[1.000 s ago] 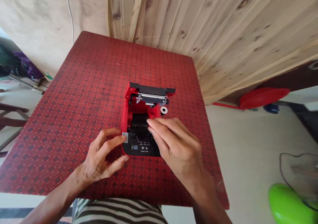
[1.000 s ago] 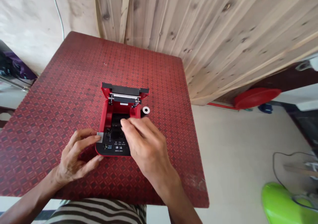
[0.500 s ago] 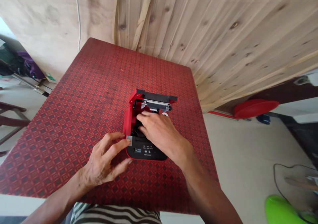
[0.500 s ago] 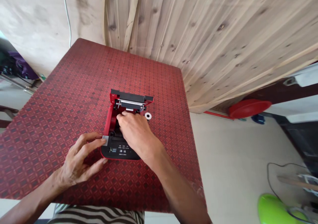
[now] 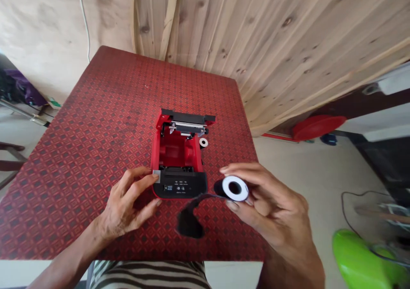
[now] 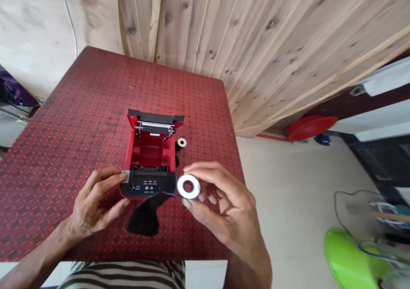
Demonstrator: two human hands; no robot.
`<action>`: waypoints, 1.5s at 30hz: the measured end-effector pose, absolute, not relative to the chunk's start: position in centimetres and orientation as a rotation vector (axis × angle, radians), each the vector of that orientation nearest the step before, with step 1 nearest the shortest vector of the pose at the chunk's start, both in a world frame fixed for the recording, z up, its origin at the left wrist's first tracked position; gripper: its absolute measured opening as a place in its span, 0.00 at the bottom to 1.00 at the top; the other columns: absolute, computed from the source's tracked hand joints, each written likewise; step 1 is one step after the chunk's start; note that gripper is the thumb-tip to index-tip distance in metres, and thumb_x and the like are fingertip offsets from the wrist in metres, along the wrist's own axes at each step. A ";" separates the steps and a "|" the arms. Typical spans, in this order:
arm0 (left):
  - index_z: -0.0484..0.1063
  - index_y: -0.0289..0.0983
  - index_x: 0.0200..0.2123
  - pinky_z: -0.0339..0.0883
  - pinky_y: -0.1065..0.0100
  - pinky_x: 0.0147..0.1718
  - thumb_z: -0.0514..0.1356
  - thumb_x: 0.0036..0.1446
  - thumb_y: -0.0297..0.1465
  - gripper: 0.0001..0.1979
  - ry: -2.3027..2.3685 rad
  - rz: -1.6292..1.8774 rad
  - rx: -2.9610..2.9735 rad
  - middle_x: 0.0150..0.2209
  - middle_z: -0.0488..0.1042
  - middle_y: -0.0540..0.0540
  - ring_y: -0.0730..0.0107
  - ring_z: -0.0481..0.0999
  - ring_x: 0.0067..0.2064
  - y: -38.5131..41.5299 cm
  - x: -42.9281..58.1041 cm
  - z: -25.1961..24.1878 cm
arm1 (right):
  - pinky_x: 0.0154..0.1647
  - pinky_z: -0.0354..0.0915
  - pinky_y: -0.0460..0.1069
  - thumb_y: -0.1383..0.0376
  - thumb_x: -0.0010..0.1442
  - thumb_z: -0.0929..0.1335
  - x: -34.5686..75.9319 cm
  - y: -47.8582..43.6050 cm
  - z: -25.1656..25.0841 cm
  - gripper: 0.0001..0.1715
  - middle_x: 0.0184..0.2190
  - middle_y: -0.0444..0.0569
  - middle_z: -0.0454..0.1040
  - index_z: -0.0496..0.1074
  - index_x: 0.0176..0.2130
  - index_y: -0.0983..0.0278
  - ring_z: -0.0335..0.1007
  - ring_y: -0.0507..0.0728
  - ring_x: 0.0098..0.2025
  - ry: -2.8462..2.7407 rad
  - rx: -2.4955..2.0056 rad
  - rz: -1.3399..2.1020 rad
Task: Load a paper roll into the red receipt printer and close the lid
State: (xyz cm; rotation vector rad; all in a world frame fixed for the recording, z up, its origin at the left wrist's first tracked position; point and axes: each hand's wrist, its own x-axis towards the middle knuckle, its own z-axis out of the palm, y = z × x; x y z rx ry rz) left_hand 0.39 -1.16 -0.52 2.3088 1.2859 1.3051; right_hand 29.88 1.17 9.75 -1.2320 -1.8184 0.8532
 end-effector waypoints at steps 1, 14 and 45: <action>0.68 0.39 0.63 0.81 0.63 0.47 0.65 0.66 0.33 0.24 1.289 1.305 2.319 0.52 0.77 0.38 0.60 0.81 0.52 -1.1 0.4 -0.5 | 0.32 0.72 0.47 0.64 0.62 0.77 30.7 0.5 8.7 0.15 0.48 0.48 0.78 0.79 0.49 0.53 0.77 0.55 0.40 -1.722 -1.250 0.880; 0.65 0.36 0.61 0.81 0.54 0.50 0.73 0.59 0.36 0.32 1.280 1.309 2.339 0.63 0.69 0.30 0.50 0.75 0.62 -0.3 1.1 -1.2 | 0.39 0.72 0.49 0.66 0.63 0.72 29.2 -1.5 0.0 0.10 0.40 0.47 0.80 0.78 0.46 0.60 0.76 0.54 0.37 -1.579 -1.470 1.034; 0.66 0.34 0.60 0.80 0.59 0.50 0.70 0.62 0.35 0.27 1.278 1.276 2.343 0.60 0.70 0.31 0.53 0.75 0.61 -0.2 1.1 -1.0 | 0.45 0.72 0.56 0.57 0.60 0.72 29.8 11.2 -1.9 0.14 0.39 0.47 0.80 0.74 0.45 0.57 0.77 0.60 0.41 -1.524 -1.400 0.852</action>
